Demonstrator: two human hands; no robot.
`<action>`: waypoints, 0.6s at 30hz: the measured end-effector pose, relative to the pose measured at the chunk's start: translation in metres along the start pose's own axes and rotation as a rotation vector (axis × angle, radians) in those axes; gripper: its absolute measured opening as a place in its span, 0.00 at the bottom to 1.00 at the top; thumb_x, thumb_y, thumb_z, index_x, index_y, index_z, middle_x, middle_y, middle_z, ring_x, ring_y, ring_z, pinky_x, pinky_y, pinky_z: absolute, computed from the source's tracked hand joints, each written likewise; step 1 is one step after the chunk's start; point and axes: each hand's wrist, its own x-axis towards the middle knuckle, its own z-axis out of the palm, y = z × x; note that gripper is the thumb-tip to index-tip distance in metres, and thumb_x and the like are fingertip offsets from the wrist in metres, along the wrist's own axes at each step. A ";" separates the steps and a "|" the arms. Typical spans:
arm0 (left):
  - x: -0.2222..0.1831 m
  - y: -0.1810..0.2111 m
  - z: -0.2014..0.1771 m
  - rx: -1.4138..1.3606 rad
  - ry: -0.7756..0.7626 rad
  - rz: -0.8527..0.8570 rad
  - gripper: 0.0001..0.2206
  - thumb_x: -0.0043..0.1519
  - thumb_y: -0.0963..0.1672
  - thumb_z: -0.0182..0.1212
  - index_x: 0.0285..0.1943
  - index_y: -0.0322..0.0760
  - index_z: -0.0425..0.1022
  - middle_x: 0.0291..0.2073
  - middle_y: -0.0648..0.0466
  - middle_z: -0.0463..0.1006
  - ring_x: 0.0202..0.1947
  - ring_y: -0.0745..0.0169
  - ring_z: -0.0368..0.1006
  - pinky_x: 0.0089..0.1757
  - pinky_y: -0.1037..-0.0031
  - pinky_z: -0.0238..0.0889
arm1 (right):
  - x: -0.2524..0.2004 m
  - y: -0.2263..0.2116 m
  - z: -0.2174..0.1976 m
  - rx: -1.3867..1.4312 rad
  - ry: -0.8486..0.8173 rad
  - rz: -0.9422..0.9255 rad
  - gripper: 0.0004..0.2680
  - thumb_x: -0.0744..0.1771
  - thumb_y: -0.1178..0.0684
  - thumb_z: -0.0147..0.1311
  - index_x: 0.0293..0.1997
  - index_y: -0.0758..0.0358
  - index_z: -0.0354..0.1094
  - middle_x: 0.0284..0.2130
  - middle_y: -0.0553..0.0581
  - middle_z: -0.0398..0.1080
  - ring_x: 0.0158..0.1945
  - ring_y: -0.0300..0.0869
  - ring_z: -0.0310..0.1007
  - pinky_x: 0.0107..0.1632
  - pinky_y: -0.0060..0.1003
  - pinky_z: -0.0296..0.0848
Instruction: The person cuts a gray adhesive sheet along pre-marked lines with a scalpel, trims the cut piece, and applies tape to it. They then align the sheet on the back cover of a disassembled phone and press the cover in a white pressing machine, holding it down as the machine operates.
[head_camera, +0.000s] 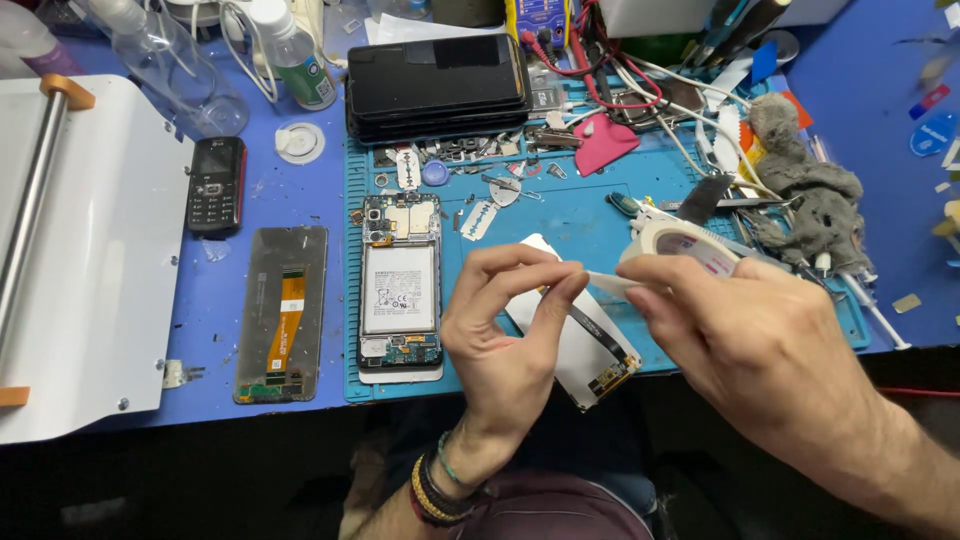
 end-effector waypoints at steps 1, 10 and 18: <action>0.000 0.000 -0.001 -0.054 0.018 -0.084 0.10 0.58 0.37 0.72 0.46 0.36 0.80 0.43 0.51 0.77 0.41 0.63 0.76 0.46 0.74 0.70 | 0.000 0.001 0.000 -0.001 -0.002 0.016 0.09 0.65 0.52 0.63 0.48 0.56 0.74 0.19 0.53 0.71 0.24 0.47 0.71 0.30 0.43 0.69; 0.027 0.023 -0.024 -0.175 -0.125 -0.024 0.30 0.56 0.45 0.71 0.66 0.36 0.65 0.51 0.51 0.76 0.53 0.61 0.73 0.56 0.74 0.65 | 0.004 0.008 -0.007 -0.019 0.020 0.083 0.06 0.64 0.52 0.66 0.40 0.55 0.76 0.19 0.53 0.73 0.21 0.42 0.74 0.28 0.39 0.69; 0.021 0.009 -0.005 -0.046 -0.336 -0.066 0.09 0.59 0.43 0.72 0.46 0.40 0.80 0.38 0.57 0.82 0.41 0.64 0.79 0.50 0.68 0.70 | -0.003 0.006 -0.007 -0.042 0.016 -0.041 0.10 0.61 0.51 0.65 0.43 0.55 0.74 0.22 0.52 0.73 0.25 0.48 0.73 0.31 0.41 0.71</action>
